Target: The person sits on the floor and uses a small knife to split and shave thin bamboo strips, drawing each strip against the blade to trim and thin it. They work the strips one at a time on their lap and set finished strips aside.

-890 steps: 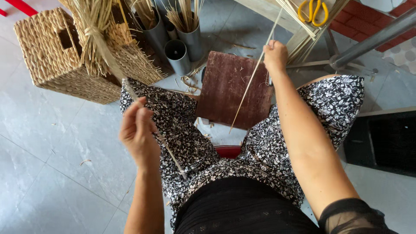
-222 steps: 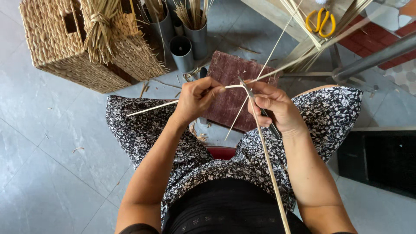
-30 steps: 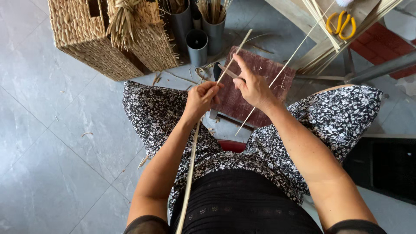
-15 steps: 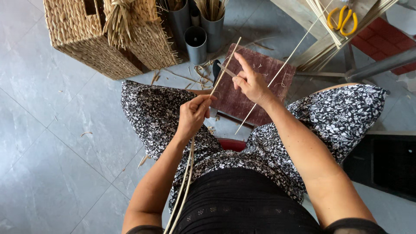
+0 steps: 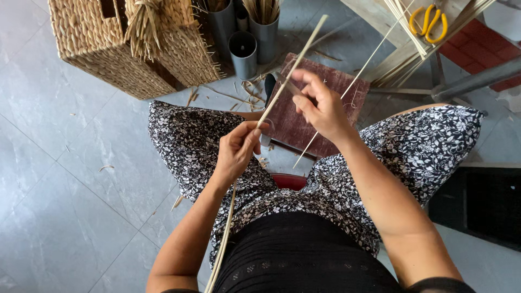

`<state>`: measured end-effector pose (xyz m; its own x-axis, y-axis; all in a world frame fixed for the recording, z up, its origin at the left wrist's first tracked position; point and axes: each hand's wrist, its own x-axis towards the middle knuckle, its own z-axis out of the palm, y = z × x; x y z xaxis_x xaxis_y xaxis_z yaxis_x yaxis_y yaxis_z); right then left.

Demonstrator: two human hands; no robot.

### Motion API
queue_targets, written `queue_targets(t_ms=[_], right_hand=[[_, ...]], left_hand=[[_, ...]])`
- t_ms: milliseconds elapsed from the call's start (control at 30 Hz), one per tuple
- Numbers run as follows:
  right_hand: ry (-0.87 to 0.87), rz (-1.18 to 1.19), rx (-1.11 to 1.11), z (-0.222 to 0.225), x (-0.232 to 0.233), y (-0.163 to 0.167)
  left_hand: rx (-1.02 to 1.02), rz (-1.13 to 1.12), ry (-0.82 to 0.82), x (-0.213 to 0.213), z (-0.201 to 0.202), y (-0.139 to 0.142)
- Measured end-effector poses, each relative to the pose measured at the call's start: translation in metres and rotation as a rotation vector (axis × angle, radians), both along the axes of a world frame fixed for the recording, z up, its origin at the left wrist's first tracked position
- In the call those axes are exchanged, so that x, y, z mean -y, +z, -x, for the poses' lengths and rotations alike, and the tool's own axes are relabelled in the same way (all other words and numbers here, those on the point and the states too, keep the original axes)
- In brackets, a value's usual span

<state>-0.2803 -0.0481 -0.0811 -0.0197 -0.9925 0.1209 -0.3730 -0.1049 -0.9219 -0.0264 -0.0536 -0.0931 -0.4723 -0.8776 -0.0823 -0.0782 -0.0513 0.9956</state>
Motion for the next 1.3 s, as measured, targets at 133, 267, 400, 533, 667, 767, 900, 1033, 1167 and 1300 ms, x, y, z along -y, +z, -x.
queue_targets(t_ms=[133,267,400,533,667,767,900,1033,1167,1300], right_hand=[[0.212,-0.055,0.426,0.001,-0.021,0.035],[0.306,-0.066,0.507,0.001,-0.034,0.053],[0.372,-0.068,0.541,-0.003,-0.042,0.06],[0.339,-0.126,0.554,-0.006,-0.053,0.068],[0.256,-0.166,0.542,-0.01,-0.062,0.074],[0.228,-0.175,0.564,-0.012,-0.066,0.075],[0.199,-0.142,0.595,-0.016,-0.068,0.073],[0.173,-0.141,0.627,-0.018,-0.071,0.071],[0.159,-0.153,0.629,-0.018,-0.074,0.069],[0.145,-0.156,0.646,-0.019,-0.073,0.068]], left_hand=[[-0.18,-0.104,-0.116,-0.004,-0.007,0.011],[-0.252,-0.223,-0.241,0.005,-0.005,0.023],[-0.241,0.025,-0.266,0.015,-0.001,0.04],[-0.226,-0.063,-0.227,0.02,0.018,0.055],[-0.168,0.065,-0.102,0.011,0.036,0.069],[-0.123,0.188,-0.034,0.002,0.039,0.078],[-0.05,0.459,0.022,-0.004,0.042,0.084],[-0.098,0.341,0.017,-0.01,0.043,0.083],[-0.039,-0.02,-0.066,-0.012,0.042,0.08],[-0.28,-0.051,-0.126,-0.009,0.046,0.073]])
